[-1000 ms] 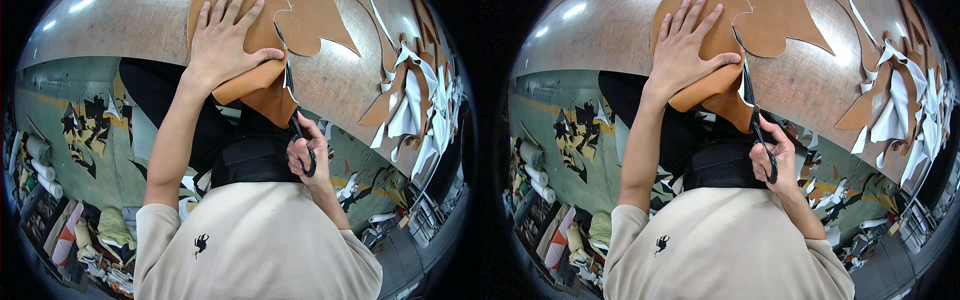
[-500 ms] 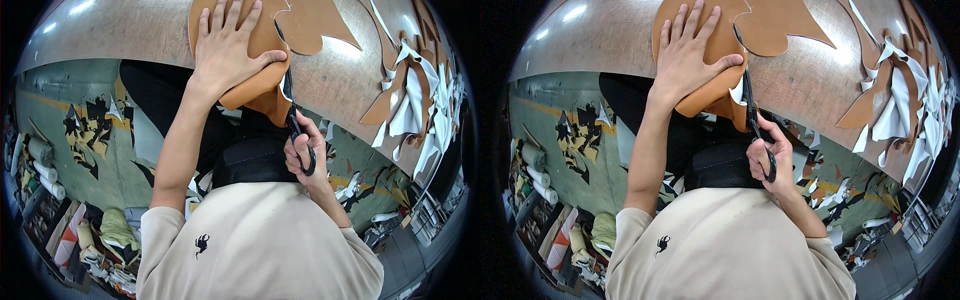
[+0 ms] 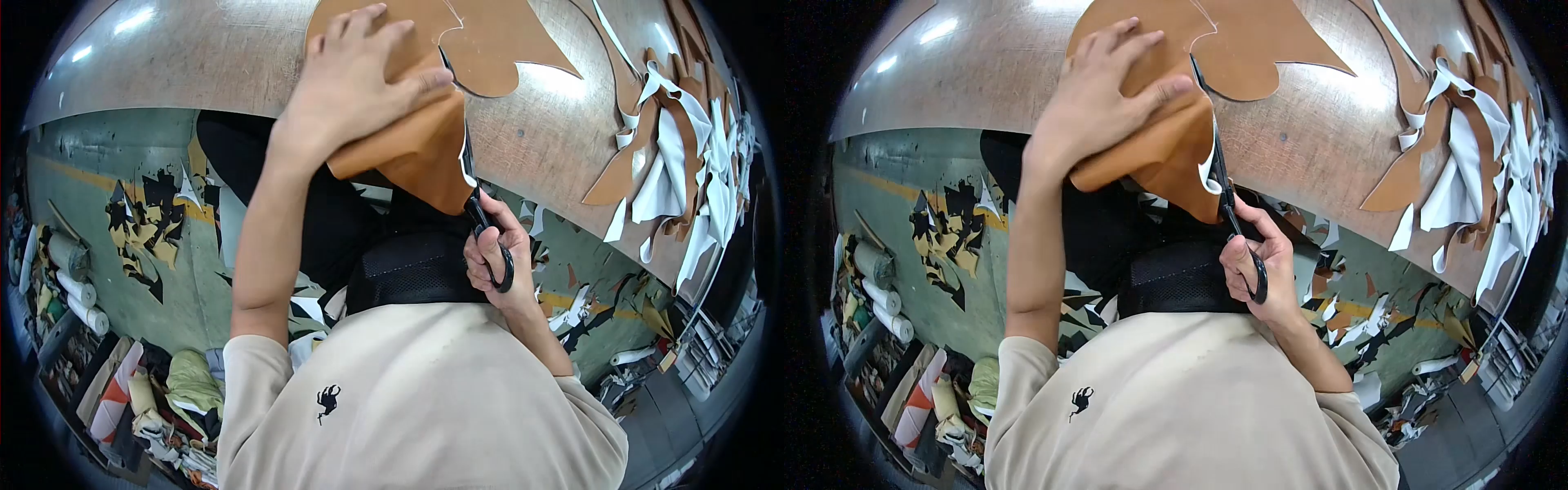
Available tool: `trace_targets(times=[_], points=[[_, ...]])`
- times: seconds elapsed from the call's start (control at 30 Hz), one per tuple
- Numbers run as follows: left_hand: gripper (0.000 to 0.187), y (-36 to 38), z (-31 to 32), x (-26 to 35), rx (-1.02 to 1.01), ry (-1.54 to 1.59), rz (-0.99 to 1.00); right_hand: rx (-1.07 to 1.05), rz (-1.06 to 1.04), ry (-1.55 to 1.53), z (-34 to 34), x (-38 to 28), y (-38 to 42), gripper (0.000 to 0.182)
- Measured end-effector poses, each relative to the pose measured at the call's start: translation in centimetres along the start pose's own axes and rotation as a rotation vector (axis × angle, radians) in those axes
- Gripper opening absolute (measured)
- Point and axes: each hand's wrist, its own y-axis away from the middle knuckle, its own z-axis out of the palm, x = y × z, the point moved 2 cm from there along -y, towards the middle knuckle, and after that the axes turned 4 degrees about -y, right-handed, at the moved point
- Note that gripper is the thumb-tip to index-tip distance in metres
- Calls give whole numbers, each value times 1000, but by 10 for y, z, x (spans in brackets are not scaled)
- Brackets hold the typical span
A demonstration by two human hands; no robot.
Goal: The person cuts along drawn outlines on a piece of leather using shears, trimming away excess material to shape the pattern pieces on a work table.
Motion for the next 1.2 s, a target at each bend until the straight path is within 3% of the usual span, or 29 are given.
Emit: trace_targets(times=[0.03, 0.07, 0.1, 0.13, 0.17, 0.27, 0.3, 0.5, 0.83, 0.93, 1.0, 1.2], points=[[90, -16, -21, -6, -185, 147, -77, -18, 6, -10, -1, 0, 1, 82], [94, -31, -28, -13, -246, 337, -25, -17, 3, -9, -1, -1, 1, 82], [94, -43, -35, -18, -244, 336, -25, -23, -7, -32, -1, -1, 1, 72], [95, -54, -42, -18, -223, 319, 118, -31, -16, -56, 0, -1, 0, 63], [96, -62, -45, -19, -199, 299, 262, -37, -20, -55, 0, -1, 0, 63], [91, -54, -10, -26, -132, 60, 386, -10, 4, -70, 0, -2, 0, 62], [94, -50, -7, -22, -106, -46, 372, -10, 0, -74, 0, -2, 1, 62], [96, -31, 1, -17, -99, 1, 232, -22, 21, -73, -5, -3, 0, 69], [94, -26, 10, -16, -126, -74, 198, -11, 8, -20, -3, -8, -4, 74], [93, -26, 19, -19, 18, -59, 258, -3, -1, -10, -2, -6, -5, 76], [92, -26, -1, -8, -159, -78, 173, -6, 5, -20, -2, -7, -5, 77], [92, -23, 2, -5, -143, -65, 118, -13, -2, -43, -1, -3, -4, 78]])
